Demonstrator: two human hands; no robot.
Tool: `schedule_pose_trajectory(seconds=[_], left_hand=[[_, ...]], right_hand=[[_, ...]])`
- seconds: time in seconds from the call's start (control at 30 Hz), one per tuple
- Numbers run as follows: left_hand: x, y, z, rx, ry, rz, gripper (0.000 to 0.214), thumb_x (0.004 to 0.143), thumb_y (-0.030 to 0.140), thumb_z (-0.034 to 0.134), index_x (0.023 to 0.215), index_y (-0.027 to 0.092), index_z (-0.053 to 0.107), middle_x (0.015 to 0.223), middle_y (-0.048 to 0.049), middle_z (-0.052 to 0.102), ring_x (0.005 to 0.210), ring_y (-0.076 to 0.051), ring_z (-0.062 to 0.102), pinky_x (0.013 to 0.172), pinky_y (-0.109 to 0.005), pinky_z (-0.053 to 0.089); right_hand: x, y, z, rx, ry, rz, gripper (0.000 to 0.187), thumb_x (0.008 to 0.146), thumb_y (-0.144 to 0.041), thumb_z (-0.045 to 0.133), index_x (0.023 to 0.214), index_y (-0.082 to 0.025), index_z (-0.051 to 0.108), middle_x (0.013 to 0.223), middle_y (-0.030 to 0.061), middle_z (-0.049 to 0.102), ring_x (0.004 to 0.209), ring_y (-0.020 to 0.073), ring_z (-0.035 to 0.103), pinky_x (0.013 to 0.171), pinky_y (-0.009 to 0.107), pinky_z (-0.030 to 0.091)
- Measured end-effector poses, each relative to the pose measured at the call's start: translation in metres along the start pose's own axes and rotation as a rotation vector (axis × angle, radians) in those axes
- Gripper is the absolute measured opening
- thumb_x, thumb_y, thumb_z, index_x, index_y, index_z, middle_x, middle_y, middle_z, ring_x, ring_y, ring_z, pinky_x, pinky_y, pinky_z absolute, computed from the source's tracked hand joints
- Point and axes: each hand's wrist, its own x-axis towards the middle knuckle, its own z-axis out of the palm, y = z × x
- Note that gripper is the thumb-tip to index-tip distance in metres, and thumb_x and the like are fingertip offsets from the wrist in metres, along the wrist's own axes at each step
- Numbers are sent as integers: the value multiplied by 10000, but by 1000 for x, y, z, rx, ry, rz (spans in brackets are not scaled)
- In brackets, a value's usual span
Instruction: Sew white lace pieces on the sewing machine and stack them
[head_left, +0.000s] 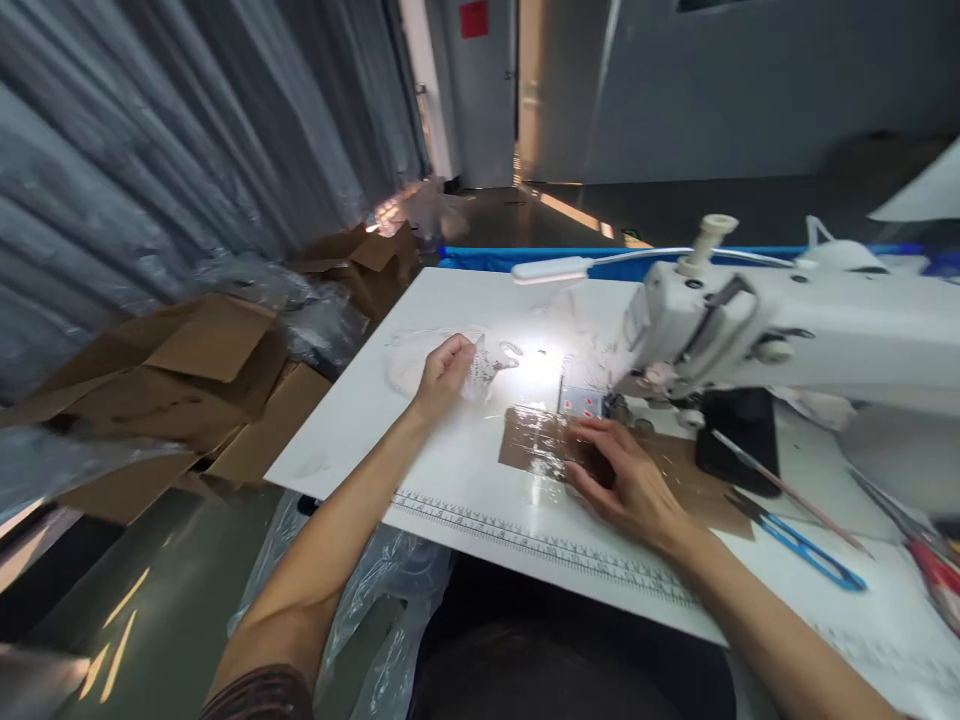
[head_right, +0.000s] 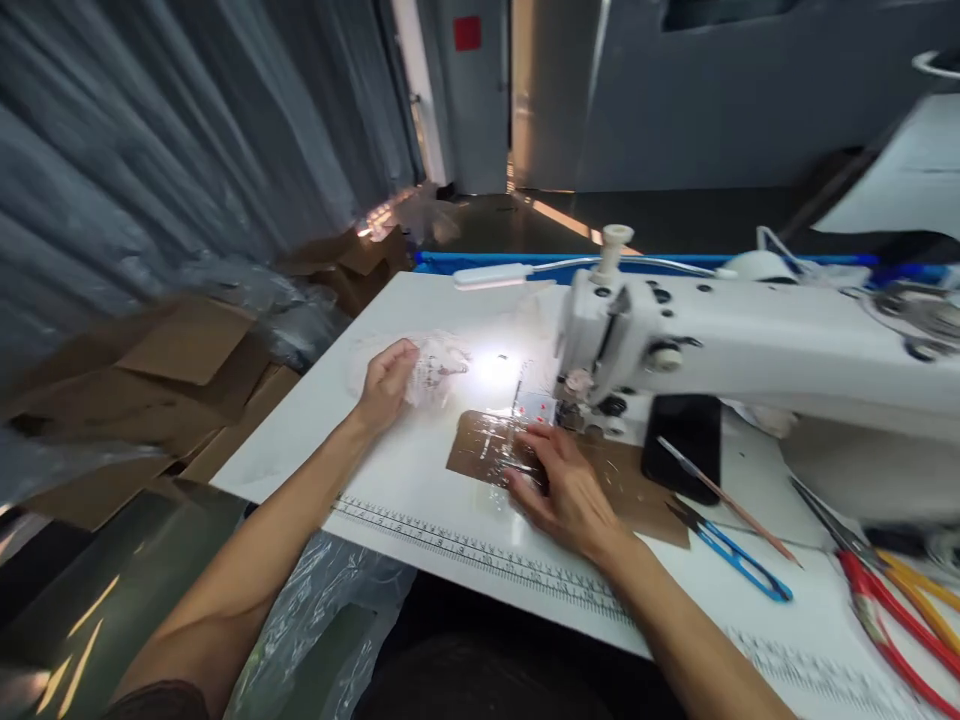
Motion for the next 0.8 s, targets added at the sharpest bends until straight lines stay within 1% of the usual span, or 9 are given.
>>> schedule_pose_trajectory(seconds=[0.07, 0.1, 0.23, 0.33, 0.4, 0.47, 0.57, 0.67, 0.8], left_hand=[[-17, 20, 19, -284, -151, -169, 341, 866, 436, 582, 681, 204, 414, 608, 52, 371, 527, -97, 381, 499, -218, 369], [-26, 30, 28, -360, -245, -252, 334, 855, 438, 597, 691, 203, 424, 624, 44, 392, 542, -101, 402, 502, -220, 387], [-56, 55, 48, -453, -324, -448, 312, 807, 408, 602, 675, 204, 408, 664, 21, 408, 587, -109, 410, 540, -232, 420], [-68, 56, 50, -437, -334, -520, 261, 777, 409, 583, 700, 199, 449, 721, -6, 465, 639, -129, 452, 589, -263, 450], [-74, 52, 48, -440, -342, -553, 304, 774, 439, 584, 671, 200, 428, 689, 1, 441, 609, -122, 433, 563, -264, 432], [-78, 50, 47, -450, -370, -582, 373, 784, 526, 592, 685, 201, 441, 663, 10, 443, 579, -118, 435, 535, -262, 417], [-80, 51, 49, -374, -464, -585, 497, 705, 593, 722, 972, 205, 559, 775, -10, 589, 662, -159, 567, 576, -276, 461], [-77, 53, 54, -216, -570, -570, 741, 661, 443, 842, 1268, 195, 496, 827, -18, 647, 675, -153, 606, 584, -252, 458], [-65, 49, 51, -75, -655, -496, 656, 752, 394, 785, 1310, 186, 510, 720, 21, 598, 492, -88, 496, 448, -201, 342]], right_hand=[[2, -5, -1, 106, -17, 94, 724, 848, -527, 668, 1447, -206, 419, 1487, 181, 438, 1396, 313, 409, 1068, 481, 455], [2, -8, -3, 175, -28, 131, 804, 820, -554, 694, 1481, -223, 376, 1518, 173, 403, 1422, 317, 374, 1100, 503, 427], [1, -26, -13, 495, -111, 120, 561, 863, -492, 675, 1340, -230, 541, 1386, 125, 543, 1303, 265, 504, 1110, 494, 412], [-2, -39, -20, 610, -75, 131, 437, 852, -437, 702, 1223, -220, 623, 1363, 115, 545, 1298, 250, 484, 1101, 470, 407], [-4, -43, -23, 716, -109, 163, 301, 891, -410, 655, 1108, -202, 666, 1224, 96, 618, 1193, 225, 541, 1043, 430, 442], [-7, -45, -23, 827, -210, 246, 255, 934, -413, 587, 932, -174, 673, 924, 42, 649, 896, 163, 597, 835, 331, 511], [-12, -46, -23, 914, -392, 413, 351, 921, -459, 590, 735, -161, 578, 616, -50, 457, 554, 74, 391, 506, 214, 358], [-16, -44, -25, 986, -584, 441, 394, 860, -452, 674, 660, -173, 481, 573, -78, 372, 517, 52, 316, 462, 198, 268], [-20, -27, -39, 1069, -751, 496, 338, 832, -455, 707, 773, -165, 544, 607, -68, 499, 500, 50, 393, 467, 192, 312]])
